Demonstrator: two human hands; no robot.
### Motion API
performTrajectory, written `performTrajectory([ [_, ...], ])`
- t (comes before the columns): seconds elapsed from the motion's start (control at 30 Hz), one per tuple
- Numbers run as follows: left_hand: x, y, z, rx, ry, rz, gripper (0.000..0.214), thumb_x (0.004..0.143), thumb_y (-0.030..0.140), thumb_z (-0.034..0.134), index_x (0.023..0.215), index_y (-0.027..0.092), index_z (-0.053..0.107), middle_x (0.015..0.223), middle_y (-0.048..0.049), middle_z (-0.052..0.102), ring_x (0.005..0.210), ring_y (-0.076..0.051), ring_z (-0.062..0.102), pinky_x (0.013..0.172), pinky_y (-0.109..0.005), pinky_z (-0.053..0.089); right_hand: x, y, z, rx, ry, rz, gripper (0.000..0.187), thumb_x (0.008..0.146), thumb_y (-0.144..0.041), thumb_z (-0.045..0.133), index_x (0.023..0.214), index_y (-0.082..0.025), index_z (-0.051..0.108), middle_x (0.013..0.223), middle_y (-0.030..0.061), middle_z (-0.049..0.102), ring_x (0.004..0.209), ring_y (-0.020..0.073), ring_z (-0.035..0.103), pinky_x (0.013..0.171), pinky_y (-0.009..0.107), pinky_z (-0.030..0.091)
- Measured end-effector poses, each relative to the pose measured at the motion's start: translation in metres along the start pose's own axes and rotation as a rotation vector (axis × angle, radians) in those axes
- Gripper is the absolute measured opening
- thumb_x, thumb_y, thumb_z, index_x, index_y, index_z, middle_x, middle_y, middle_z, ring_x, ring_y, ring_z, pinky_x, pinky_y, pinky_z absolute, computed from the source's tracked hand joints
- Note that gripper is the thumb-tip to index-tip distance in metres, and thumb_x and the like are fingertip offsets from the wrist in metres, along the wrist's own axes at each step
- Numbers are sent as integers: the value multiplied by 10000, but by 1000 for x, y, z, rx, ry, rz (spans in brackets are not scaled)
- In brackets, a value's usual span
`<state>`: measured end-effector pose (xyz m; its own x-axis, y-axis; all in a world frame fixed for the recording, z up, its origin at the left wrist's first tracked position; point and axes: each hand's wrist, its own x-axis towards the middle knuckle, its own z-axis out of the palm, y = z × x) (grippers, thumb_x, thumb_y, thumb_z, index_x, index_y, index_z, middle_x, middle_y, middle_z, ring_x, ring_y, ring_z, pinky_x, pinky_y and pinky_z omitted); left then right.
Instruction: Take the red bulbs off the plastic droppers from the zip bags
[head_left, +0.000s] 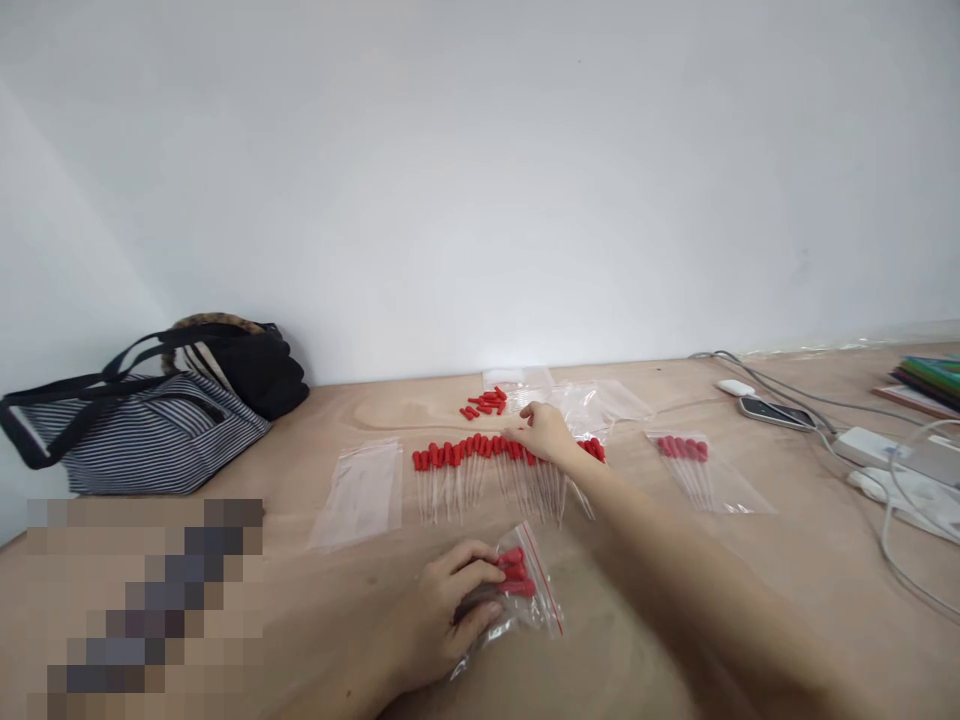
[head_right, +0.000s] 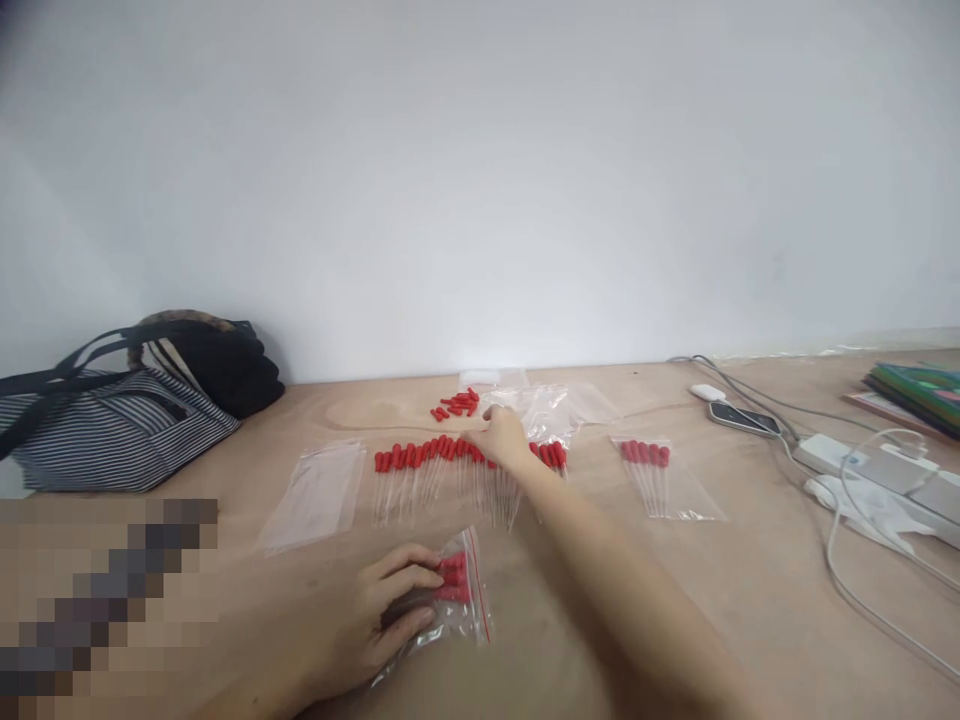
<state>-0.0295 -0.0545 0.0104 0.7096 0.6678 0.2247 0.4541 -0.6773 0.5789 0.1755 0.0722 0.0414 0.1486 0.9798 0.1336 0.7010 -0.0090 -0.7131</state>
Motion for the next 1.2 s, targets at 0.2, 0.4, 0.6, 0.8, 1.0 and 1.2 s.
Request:
performTrajectory([
  [0.2,2,-4,4,-13,78,22,169,804,158,499,941,208,583,995,-52,593,883,-150,586,785,-267,475,-85,38,-27,125,-160,-368,47,666,-215,609,692,-176,621,690,-3,597,643,113,539,589,212,397],
  [0.4,7,-2,7,0,107,49,143,800,168,503,921,206,570,987,-49,588,883,-146,579,786,-263,467,-137,50,-30,110,-387,-369,129,718,-255,590,786,-237,698,663,-14,580,610,98,525,546,193,357],
  [0.6,9,1,10,4,84,47,111,799,185,511,901,199,554,995,-58,579,884,-155,573,784,-276,464,-135,38,-27,-44,-410,-352,163,646,-382,670,734,-245,678,655,-31,586,638,113,511,563,207,321],
  [0.8,12,7,7,-11,75,49,96,781,160,526,867,192,556,993,-56,582,880,-155,575,781,-271,464,-135,37,-23,-97,-415,-303,220,572,-379,712,700,-222,626,684,-41,591,658,114,508,577,207,310],
  [1.0,9,6,7,-14,46,36,106,780,173,538,881,192,564,1004,-63,580,894,-162,572,790,-275,460,-134,39,-20,-79,-386,-371,167,574,-326,677,602,-203,567,629,-51,565,615,103,483,573,210,306],
  [1.2,8,7,6,-6,23,11,123,779,173,539,897,191,569,1014,-59,576,883,-161,577,782,-276,464,-137,39,-22,-37,-340,-420,198,612,-384,677,704,-219,619,660,-36,580,661,116,509,575,211,309],
])
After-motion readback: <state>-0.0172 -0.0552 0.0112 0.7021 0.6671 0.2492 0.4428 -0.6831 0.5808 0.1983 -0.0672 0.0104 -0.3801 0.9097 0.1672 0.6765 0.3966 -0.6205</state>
